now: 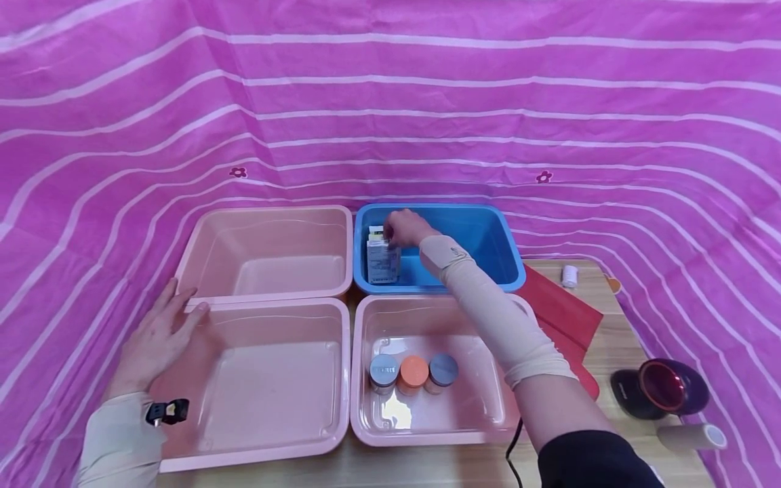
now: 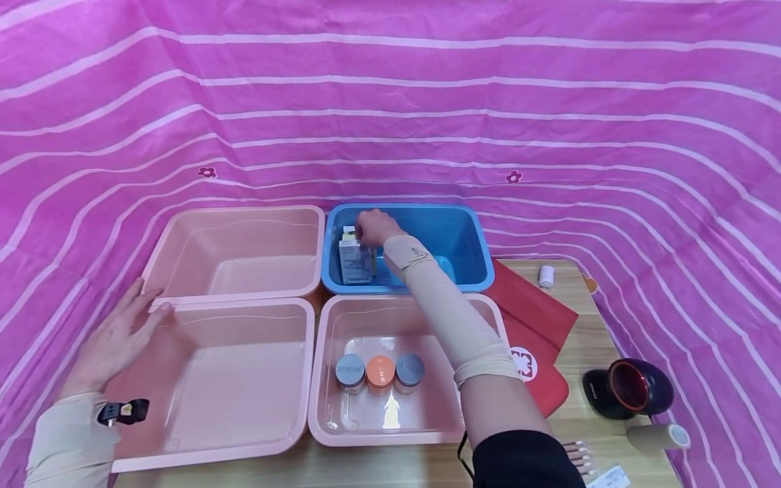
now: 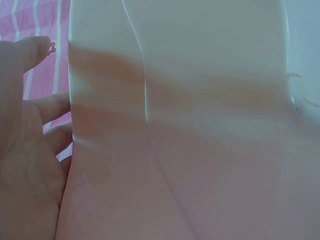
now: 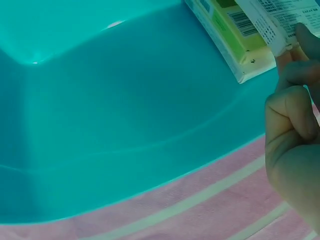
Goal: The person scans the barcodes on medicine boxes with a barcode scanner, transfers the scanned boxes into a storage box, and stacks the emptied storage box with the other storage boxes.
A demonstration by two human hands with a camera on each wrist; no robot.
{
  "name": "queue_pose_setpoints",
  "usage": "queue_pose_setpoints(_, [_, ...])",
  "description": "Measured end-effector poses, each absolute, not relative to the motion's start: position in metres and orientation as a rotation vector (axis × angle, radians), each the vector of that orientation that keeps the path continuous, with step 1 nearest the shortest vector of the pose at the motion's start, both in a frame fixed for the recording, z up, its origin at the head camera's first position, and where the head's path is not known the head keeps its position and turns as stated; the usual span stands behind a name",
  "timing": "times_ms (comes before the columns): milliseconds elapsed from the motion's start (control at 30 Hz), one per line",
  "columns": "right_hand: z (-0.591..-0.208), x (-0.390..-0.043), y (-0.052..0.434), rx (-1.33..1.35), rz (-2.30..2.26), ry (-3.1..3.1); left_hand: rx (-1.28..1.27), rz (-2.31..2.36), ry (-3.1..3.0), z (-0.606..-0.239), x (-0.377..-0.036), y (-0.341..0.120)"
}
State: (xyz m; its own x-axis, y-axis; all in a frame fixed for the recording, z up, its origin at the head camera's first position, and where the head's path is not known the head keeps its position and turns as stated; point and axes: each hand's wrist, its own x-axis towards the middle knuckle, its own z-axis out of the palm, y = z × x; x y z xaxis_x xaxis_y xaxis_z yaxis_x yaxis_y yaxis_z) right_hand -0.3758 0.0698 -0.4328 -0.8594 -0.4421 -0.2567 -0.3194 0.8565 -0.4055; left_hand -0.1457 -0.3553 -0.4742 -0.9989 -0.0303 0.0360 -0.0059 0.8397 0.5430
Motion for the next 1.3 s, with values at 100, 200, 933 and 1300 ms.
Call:
queue_pose_setpoints(100, [-0.436,-0.377,0.072,-0.572,-0.487,2.69,0.022,-0.871,-2.972,-0.473,-0.146,-0.354])
queue_pose_setpoints(200, [-0.434,-0.376,0.073,-0.581,-0.496,2.684,0.016,-0.861,-2.973,-0.473,-0.146,-0.354])
queue_pose_setpoints(933, [-0.412,-0.206,0.103,-1.193,-0.823,2.483,0.034,-0.865,-2.972,-0.475,-0.146,-0.366])
queue_pose_setpoints(1300, [-0.467,-0.168,0.099,-1.141,-0.6,2.421,0.03,-0.862,-2.975,-0.474,-0.146,-0.366])
